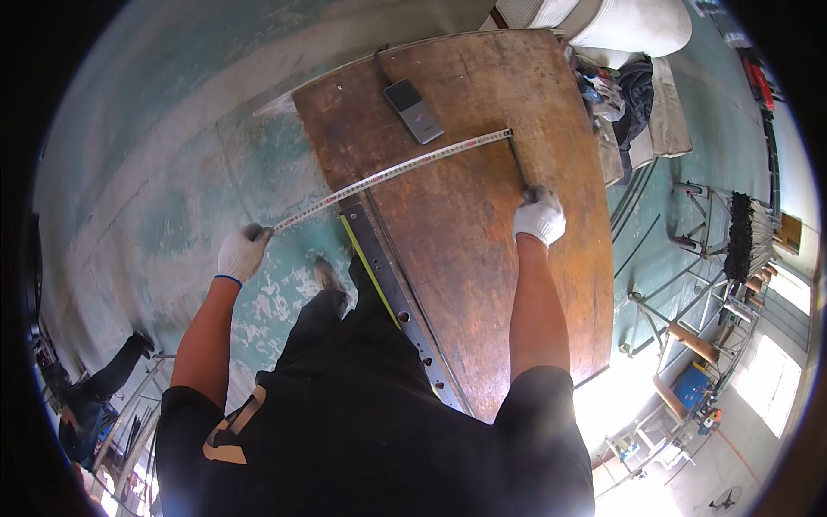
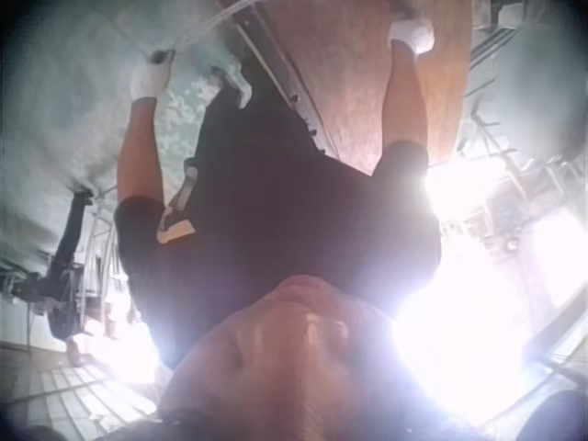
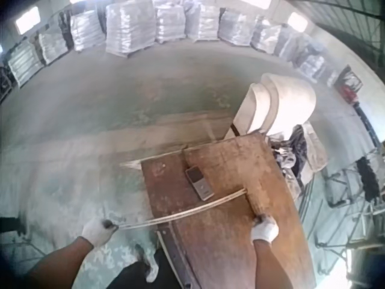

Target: The person operates a metal rod bending machine to form U-shaped pieces from straight rods. They load rods into the machine, retrieve bent pieces, and stack them on a rack. The person also measures a bent piece on a wooden table using a tape measure and places it with other finished pieces.

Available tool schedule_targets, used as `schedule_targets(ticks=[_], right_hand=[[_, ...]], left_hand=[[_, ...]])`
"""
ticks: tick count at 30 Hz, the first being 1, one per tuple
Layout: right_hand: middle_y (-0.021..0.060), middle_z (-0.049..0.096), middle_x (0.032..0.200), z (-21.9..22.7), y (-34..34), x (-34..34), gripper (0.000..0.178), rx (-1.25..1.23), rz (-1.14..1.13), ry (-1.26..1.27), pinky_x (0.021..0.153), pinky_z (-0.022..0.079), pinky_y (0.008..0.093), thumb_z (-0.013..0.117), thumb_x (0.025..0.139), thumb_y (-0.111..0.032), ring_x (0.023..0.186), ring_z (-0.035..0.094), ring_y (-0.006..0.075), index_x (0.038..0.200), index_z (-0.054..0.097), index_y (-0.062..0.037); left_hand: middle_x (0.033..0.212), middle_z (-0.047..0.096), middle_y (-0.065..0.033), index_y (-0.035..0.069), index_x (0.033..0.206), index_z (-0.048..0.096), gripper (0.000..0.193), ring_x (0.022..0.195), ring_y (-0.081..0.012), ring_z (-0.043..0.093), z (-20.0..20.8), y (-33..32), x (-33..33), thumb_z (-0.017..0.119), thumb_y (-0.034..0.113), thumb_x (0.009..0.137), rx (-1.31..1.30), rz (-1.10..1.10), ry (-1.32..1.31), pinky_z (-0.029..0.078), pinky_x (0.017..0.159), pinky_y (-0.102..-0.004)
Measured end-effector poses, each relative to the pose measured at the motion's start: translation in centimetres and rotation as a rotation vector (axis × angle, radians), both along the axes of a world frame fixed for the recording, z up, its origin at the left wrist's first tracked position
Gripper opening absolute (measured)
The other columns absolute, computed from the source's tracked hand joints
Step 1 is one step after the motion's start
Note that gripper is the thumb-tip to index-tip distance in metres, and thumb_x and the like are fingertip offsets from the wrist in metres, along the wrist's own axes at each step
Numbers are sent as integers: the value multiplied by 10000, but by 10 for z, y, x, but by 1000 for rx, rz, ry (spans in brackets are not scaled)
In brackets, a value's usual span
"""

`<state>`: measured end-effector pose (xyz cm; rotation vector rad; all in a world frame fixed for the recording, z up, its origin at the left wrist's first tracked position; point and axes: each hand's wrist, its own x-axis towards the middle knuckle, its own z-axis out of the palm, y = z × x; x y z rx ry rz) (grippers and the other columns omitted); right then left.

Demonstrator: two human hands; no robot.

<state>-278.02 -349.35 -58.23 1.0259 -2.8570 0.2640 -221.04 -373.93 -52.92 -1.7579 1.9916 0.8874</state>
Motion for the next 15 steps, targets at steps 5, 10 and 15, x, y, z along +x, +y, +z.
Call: schedule_targets(ticks=[5, 10, 15], right_hand=[[120, 821, 1077, -5, 1, -3, 108, 3, -7, 9, 886, 621, 530, 779, 955, -222, 1010, 787, 389, 1018, 866, -207], [124, 819, 1076, -5, 1, -3, 105, -7, -4, -1, 897, 618, 537, 780, 956, -227, 1022, 784, 389, 1015, 864, -203], [151, 809, 1116, -8, 6, -4, 141, 1, 10, -36, 956, 599, 553, 781, 982, -260, 1095, 760, 408, 1079, 851, -186]], left_hand=[[1034, 792, -261, 74, 1158, 826, 468, 1025, -482, 754, -3, 4, -1, 672, 506, 1067, -43, 11, 35, 579, 893, -539], [1046, 816, -223, 54, 1195, 822, 451, 1005, -406, 784, 2, 7, 1, 720, 469, 1052, 10, 74, 148, 596, 908, -486], [839, 739, -61, 16, 1129, 802, 406, 755, -155, 676, 8, 13, -44, 776, 418, 1078, 145, 434, 444, 541, 718, -336]])
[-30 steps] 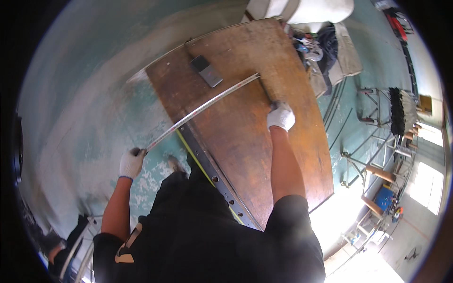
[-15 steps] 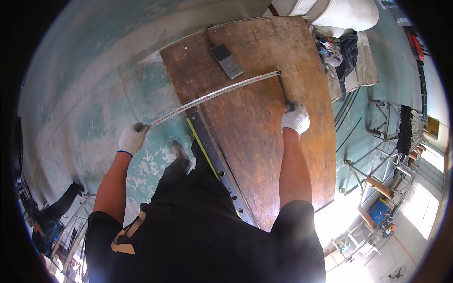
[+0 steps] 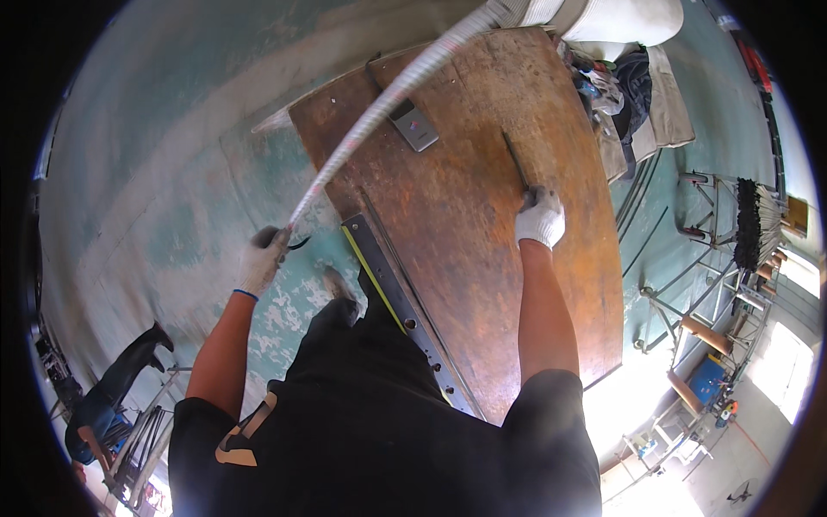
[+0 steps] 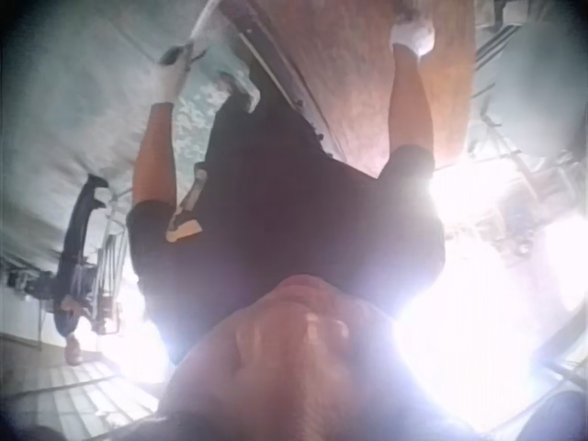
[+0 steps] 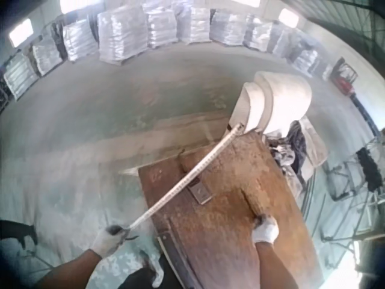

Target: The person operates a metal rod bending machine to form U-shaped pieces from straight rods. They load rods into the machine, retrieve bent pieces, and stack them on a rack. The person also measures a bent piece on a wooden table using a tape measure and places it with other finished pieces.

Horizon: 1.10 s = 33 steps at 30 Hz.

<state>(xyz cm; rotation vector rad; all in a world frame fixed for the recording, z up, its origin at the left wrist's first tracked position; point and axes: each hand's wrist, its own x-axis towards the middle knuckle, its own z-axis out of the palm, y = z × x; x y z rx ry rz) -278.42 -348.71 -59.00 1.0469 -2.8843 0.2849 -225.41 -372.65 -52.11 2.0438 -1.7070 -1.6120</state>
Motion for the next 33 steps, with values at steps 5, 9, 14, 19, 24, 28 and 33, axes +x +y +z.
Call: schedule_targets(ticks=[5, 9, 14, 19, 24, 28, 33], right_hand=[[176, 792, 1129, 5, 7, 7, 210, -24, 36, 16, 958, 587, 552, 801, 999, -295, 1117, 739, 420, 1130, 825, -132], [207, 789, 1167, 11, -2, 2, 232, 131, -28, -48, 986, 586, 561, 786, 1017, -288, 1152, 741, 432, 1143, 794, -93], [245, 788, 1221, 28, -5, -1, 295, 245, -76, -173, 1025, 590, 583, 754, 1056, -302, 1203, 746, 466, 1218, 749, -56], [192, 813, 990, 97, 19, -2, 210, -182, 59, -407, 833, 613, 481, 713, 1096, -157, 924, 813, 354, 1286, 712, -70], [-22, 648, 886, 224, 25, 26, 385, -355, 49, -786, 680, 466, 235, 637, 1137, -77, 758, 559, 46, 1505, 721, 1], [-44, 610, 889, 305, 13, 85, 448, -360, 99, -895, 634, 413, 214, 604, 1140, -102, 722, 516, 38, 1564, 673, 27], [-111, 583, 790, 341, 24, 153, 586, -473, 385, -1196, 516, 243, 204, 696, 1143, -237, 570, 387, -14, 1606, 594, 107]], left_hand=[[875, 708, -4, 55, 1238, 768, 428, 720, -121, 654, -20, -8, -56, 770, 464, 1112, 34, 225, 253, 511, 633, -314], [871, 705, -18, 16, 1169, 768, 531, 708, -131, 645, -29, -17, -97, 805, 537, 1073, -88, 261, 212, 510, 626, -321], [970, 820, -179, 1, 1142, 793, 641, 963, -331, 781, -35, -24, -144, 852, 617, 978, -280, 104, 50, 600, 916, -462], [1082, 825, -209, 10, 1305, 767, 645, 1049, -337, 800, -45, -28, -176, 883, 537, 954, -332, 139, 206, 603, 951, -429], [1393, 736, -82, -2, 1608, 582, 625, 1108, -166, 710, -37, -17, -169, 820, 201, 1066, -172, 226, 619, 577, 892, -310], [1314, 789, -108, 41, 1514, 665, 522, 1116, -211, 756, -35, 27, -106, 810, 210, 1042, -233, -190, 258, 603, 940, -352], [1127, 814, -28, 110, 1288, 816, 398, 1041, -213, 764, -45, 140, -12, 821, 73, 891, -248, -22, 619, 608, 908, -394]])
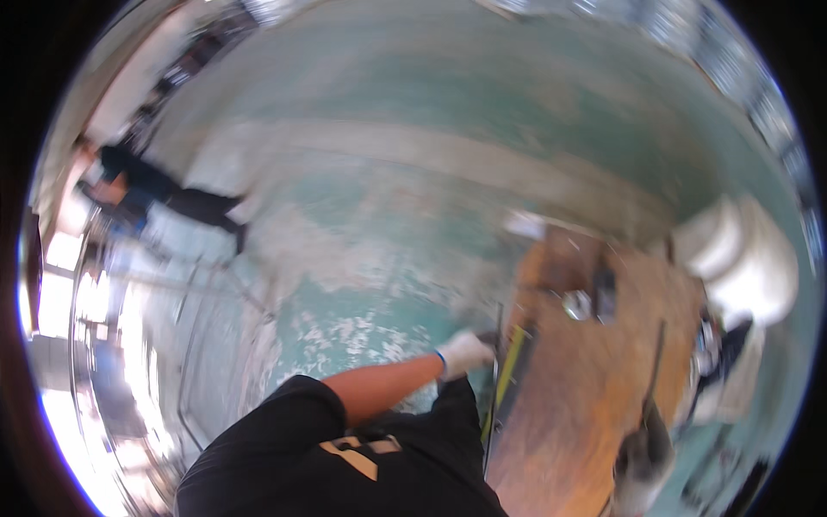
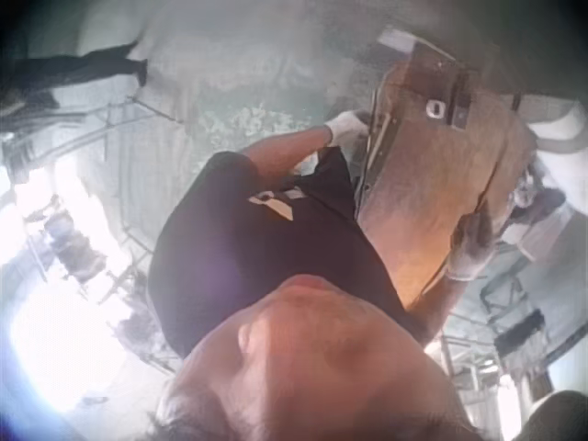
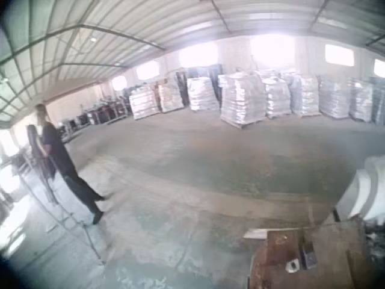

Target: The person operates a metal rod bending machine to form U-shaped pieces from straight rods. They load rods into the machine, retrieve bent pieces, and stack them on a rack. The person also measures a bent piece on a wooden table using a tape measure and places it with other finished pieces.

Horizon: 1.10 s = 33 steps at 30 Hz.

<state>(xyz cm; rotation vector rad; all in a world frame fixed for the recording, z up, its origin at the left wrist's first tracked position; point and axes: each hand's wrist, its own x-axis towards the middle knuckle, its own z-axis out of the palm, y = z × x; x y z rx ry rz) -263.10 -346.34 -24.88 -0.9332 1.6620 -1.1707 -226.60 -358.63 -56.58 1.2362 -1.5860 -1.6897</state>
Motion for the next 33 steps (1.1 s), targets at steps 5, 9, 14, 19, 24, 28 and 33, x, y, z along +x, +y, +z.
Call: schedule_targets(ticks=[5, 9, 14, 19, 24, 28, 33], right_hand=[[126, 765, 1055, 106, -17, 101, 569, 31, 363, 377, 909, 625, 530, 571, 1136, -384, 999, 744, 379, 1600, 654, -65], [-69, 528, 748, 128, -36, 157, 631, -487, 439, 249, 479, 271, 223, 646, 1116, -302, 529, 407, 20, 1606, 591, 91], [-15, 646, 929, 238, -26, 335, 603, -754, 560, 285, 533, 327, 240, 644, 1156, -412, 612, 459, 47, 1560, 631, 35], [33, 626, 888, 356, 19, 504, 525, -484, 1204, -426, 500, 410, 299, 732, 1131, -395, 637, 535, 107, 1455, 600, -3], [-14, 500, 781, 369, 63, 676, 424, -497, 1361, -438, 478, 281, 269, 755, 1114, -447, 563, 394, 96, 1120, 584, -60], [-26, 581, 890, 304, 154, 807, 814, -1119, 1532, -135, 602, 407, 229, 756, 1076, -534, 691, 517, 73, 1639, 544, 13], [-51, 540, 864, 149, 264, 916, 607, -708, 1990, -353, 553, 409, 252, 818, 1058, -436, 671, 519, 60, 1463, 606, -36]], left_hand=[[1305, 805, -64, 81, 1424, 754, 433, 1203, -177, 741, 31, 97, 44, 799, 80, 994, 537, 26, 464, 604, 1013, -361], [1233, 821, -103, 61, 1372, 756, 308, 1134, -281, 788, 89, 162, 105, 739, 248, 1128, 605, 163, 909, 623, 977, -451], [1398, 758, -166, 41, 1516, 647, 549, 1278, -328, 731, 143, 275, 204, 642, 468, 1171, 386, 333, 1363, 540, 1151, -498], [1318, 762, -135, 17, 1469, 657, 577, 1255, -296, 733, 185, 393, 283, 620, 510, 1172, 129, 630, 1177, 559, 1152, -481], [1005, 757, -79, -11, 1214, 722, 418, 918, -205, 738, 213, 464, 352, 684, 403, 1175, -32, 1294, 752, 609, 913, -394], [928, 703, -47, 1, 1137, 729, 302, 754, -144, 615, 228, 560, 429, 720, 303, 1157, -238, 1901, 663, 552, 747, -360], [717, 553, -2, 11, 1111, 712, 327, 625, -144, 503, 296, 729, 486, 720, 335, 1152, -566, 2346, 708, 482, 663, -357]])
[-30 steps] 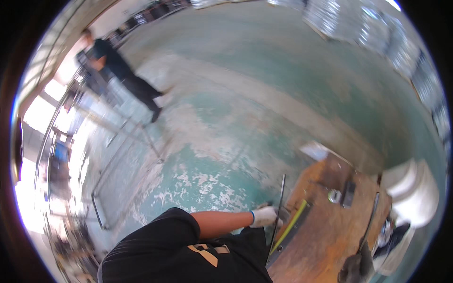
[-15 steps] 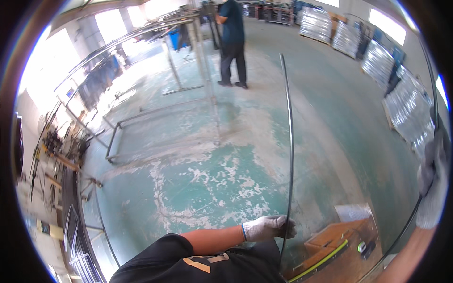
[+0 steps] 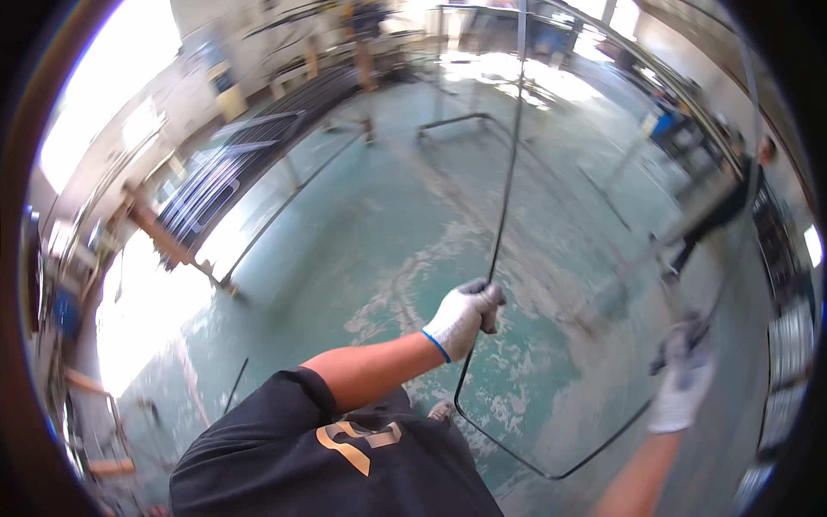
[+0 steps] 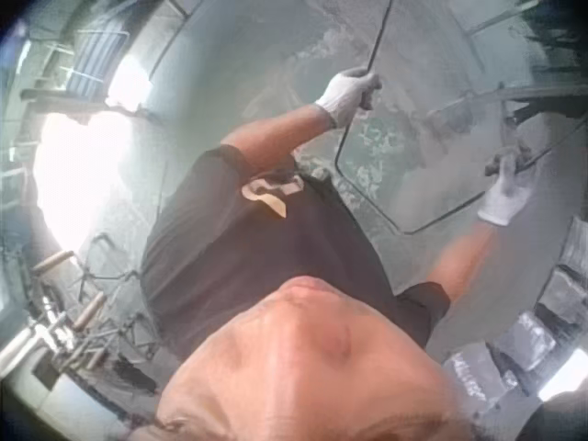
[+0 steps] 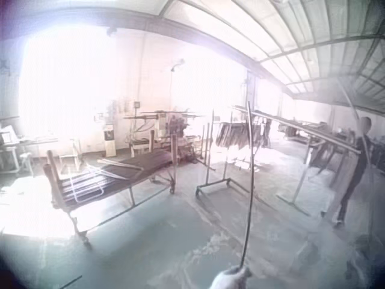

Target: The person operates a metal rod bending machine to form U-shaped pieces from straight rods. They load rods into the machine, retrieve bent pieces, and stack them on a rack. The person also measures a bent piece on a wooden table using a tape measure and places it with other finished pieces.

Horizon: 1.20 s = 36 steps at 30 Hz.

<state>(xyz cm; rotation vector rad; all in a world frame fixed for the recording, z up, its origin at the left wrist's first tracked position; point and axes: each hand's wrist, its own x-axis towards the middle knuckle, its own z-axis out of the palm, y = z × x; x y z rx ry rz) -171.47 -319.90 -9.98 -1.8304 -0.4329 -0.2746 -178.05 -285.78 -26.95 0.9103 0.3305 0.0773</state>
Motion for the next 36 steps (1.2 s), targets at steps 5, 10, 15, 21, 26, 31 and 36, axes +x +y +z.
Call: schedule_targets(ticks=[5, 10, 15, 21, 26, 31, 36], right_hand=[[-42, 621, 874, -181, 184, 48, 345, -25, 252, 292, 569, 474, 273, 804, 1096, -343, 674, 566, 63, 1275, 675, -77], [-30, 635, 800, -325, 358, 40, 262, -197, 428, 344, 544, 472, 296, 760, 1136, -325, 621, 581, 76, 1105, 713, -69], [-10, 638, 785, -415, 555, 29, 325, -223, 491, 504, 637, 461, 295, 727, 1157, -339, 703, 565, 88, 1064, 723, -28], [58, 687, 806, -400, 764, 47, 326, -291, 490, 326, 729, 508, 361, 776, 1113, -294, 768, 574, 137, 1069, 765, 29], [149, 822, 904, -429, 930, 79, 297, -338, 594, 330, 807, 595, 374, 811, 1076, -274, 820, 749, 192, 1121, 806, 19], [204, 812, 928, -423, 1121, 82, 291, -455, 736, 274, 801, 609, 444, 818, 1058, -324, 842, 802, 349, 1111, 820, -38], [215, 809, 954, -401, 1292, 60, 307, -465, 884, 308, 819, 609, 504, 795, 1065, -370, 903, 794, 439, 1114, 818, -67]], left_hand=[[695, 532, 1, 29, 1120, 719, 330, 614, -154, 512, -36, 205, -50, 715, 357, 1155, -11, 578, 141, 500, 641, -365], [712, 562, 23, 79, 1077, 737, 245, 574, -130, 526, -60, 400, -118, 743, 315, 1144, -20, 879, 187, 523, 592, -349], [764, 565, -10, 62, 1101, 694, 118, 610, -151, 562, -122, 543, -185, 710, 178, 1119, 35, 1010, 276, 515, 602, -341], [837, 635, -23, 82, 1113, 706, 74, 679, -158, 637, -200, 616, -223, 741, 116, 1057, 20, 997, 586, 575, 598, -348], [822, 641, -20, 89, 1116, 699, 64, 661, -158, 635, -230, 712, -213, 729, 117, 1067, -21, 1159, 662, 573, 595, -352], [803, 651, -35, 77, 1120, 702, 56, 612, -162, 626, -253, 839, -210, 707, 100, 1069, 77, 1401, 794, 533, 537, -346], [823, 651, -45, 64, 1158, 683, 107, 585, -164, 611, -217, 973, -228, 704, 72, 1052, 68, 1622, 813, 520, 524, -344]])
